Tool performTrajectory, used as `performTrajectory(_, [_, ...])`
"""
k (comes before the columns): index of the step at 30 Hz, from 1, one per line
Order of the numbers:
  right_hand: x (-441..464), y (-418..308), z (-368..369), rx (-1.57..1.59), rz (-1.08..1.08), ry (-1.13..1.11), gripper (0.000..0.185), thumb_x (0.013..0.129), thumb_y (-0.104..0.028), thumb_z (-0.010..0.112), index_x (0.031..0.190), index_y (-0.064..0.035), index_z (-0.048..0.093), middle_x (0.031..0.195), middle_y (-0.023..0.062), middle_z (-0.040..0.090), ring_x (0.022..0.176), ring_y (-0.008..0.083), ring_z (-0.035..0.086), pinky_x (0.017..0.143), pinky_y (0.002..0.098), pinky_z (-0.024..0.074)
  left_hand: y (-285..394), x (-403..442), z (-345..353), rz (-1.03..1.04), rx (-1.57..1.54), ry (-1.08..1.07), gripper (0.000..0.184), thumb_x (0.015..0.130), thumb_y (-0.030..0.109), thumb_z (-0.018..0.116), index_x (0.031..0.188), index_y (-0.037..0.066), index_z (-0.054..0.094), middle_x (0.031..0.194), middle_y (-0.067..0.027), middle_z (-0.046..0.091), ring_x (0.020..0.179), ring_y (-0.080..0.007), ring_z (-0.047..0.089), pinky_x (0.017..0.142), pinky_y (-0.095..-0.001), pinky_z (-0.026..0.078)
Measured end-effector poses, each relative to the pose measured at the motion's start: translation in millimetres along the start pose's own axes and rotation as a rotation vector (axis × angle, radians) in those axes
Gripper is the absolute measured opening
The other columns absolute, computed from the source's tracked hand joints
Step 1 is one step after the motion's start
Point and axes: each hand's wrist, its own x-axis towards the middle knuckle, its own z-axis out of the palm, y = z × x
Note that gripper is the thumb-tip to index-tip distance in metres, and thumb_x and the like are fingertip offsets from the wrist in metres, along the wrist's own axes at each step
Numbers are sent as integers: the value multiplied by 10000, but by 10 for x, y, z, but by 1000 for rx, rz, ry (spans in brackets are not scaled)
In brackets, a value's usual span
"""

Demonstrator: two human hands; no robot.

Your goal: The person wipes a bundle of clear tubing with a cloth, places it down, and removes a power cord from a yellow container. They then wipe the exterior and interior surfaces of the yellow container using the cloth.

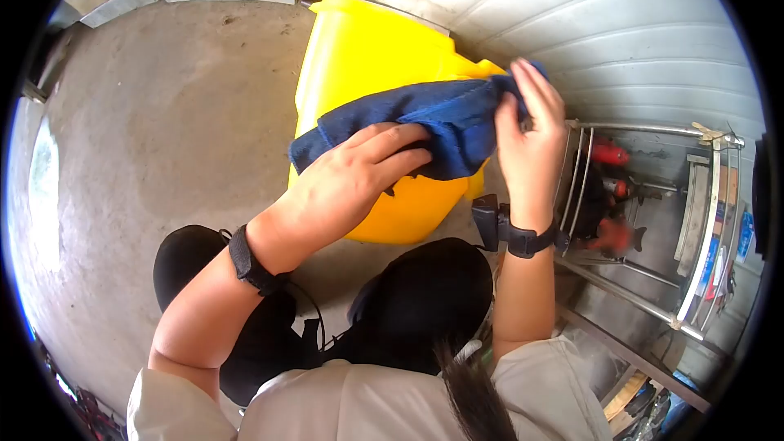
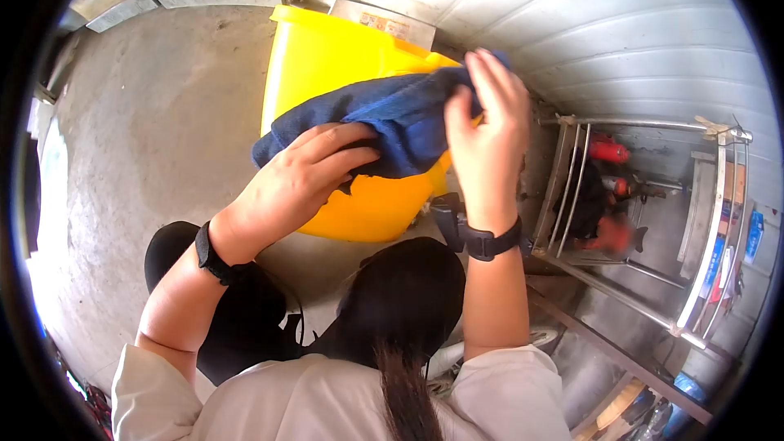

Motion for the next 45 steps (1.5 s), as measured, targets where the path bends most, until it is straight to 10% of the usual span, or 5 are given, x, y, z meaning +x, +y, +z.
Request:
performTrajectory(18, [-241,168,-189,-75,113,201,238,768,71,649,991,9,704,1045,118,705,953,272,664,869,364,528,55,66,163,48,220,85,445,679,-37,693,1107,65,625,1231,-91,571,1089,-278,547,1014,-368,433])
performTrajectory(25, [-288,-102,-102,52,-207,-53,263,764,62,667,1005,-35,706,1077,103,650,962,269,628,807,355,523,-41,-6,86,48,124,56,346,642,-94,620,937,81,664,1028,-54,632,1012,-257,565,919,-358,430])
performTrajectory(31, [-340,-44,-284,114,216,-79,257,780,66,637,1019,-25,663,990,123,629,897,284,636,777,357,528,43,-76,209,70,72,48,324,637,-77,627,912,90,665,1023,-32,639,997,-238,569,911,-352,422])
performTrajectory(35, [-265,-279,-158,169,-109,-131,227,812,39,629,1032,-15,648,1034,136,641,908,296,643,764,348,526,28,-81,141,4,194,-51,341,627,-75,623,913,106,664,1000,-30,634,1002,-226,561,920,-346,410])
performTrajectory(45, [-172,-631,-1060,751,143,-141,211,761,135,567,957,78,620,1002,142,604,935,193,603,830,277,485,-9,-199,-631,-284,-922,-133,206,700,-34,451,883,31,520,964,-82,565,912,-168,574,838,-271,458])
